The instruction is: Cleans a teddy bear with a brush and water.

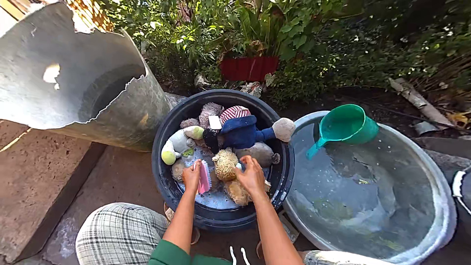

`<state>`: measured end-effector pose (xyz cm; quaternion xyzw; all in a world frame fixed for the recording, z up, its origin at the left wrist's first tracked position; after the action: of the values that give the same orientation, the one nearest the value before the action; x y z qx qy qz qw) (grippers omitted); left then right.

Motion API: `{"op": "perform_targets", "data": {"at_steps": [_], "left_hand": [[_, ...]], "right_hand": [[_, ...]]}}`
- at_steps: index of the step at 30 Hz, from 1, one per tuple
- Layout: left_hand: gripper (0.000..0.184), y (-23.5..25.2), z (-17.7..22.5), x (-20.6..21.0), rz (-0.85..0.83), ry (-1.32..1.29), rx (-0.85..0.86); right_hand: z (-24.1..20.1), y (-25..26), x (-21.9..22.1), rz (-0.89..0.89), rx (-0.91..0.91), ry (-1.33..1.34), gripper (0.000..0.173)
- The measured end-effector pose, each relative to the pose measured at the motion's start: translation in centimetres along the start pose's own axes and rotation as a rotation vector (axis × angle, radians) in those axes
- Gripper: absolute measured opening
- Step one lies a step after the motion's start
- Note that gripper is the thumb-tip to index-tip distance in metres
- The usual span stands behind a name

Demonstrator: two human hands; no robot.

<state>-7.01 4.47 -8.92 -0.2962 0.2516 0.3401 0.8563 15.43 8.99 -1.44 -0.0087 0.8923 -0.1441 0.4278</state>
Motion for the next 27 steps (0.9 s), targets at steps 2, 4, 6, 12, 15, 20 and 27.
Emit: {"op": "perform_targets", "data": {"at_steps": [2, 4, 6, 12, 15, 20, 27], "left_hand": [[0.046, -0.4, -0.7, 0.5, -0.01, -0.195, -0.118], [0.037, -0.9, -1.3, 0.8, -0.022, -0.338, -0.221], [0.033, -1.1, -1.6, 0.8, -0.027, -0.404, -0.261], [0.032, -0.6, -1.1, 0.4, -0.068, -0.406, -0.237], [0.03, -0.9, -0.8, 0.5, -0.098, -0.425, -0.226], [0.028, -1.3, 0.6, 0.3, -0.108, -0.473, -0.186], [0.033, -1.5, 1.7, -0.1, -0.102, -0.348, -0.009]], "right_hand": [[-2.2, 1.7, 2.7, -0.132, -0.064, -0.092, 0.081], [-2.8, 3.1, 6.1, -0.301, -0.115, -0.246, 0.107], [-2.3, 3.9, 7.8, -0.336, -0.151, -0.331, 0.11], [0.3, 3.8, 2.2, -0.145, -0.081, -0.223, 0.083], [0.6, 1.8, -3.0, 0.073, 0.008, -0.04, 0.081], [1.8, -1.8, -8.6, 0.483, 0.155, 0.502, 0.074], [6.8, -5.2, -7.1, 0.643, 0.452, 0.632, 0.062]]}}
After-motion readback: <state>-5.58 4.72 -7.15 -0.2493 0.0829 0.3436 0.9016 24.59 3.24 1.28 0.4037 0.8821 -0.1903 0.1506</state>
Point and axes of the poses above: each hand's wrist, its own y-axis towards the middle knuckle, its own x-axis out of the palm, z = x × y, the point moved 3 cm from there along y, towards the middle knuckle, and after that the axes turned 15 degrees about z, right-handed, at the moved point
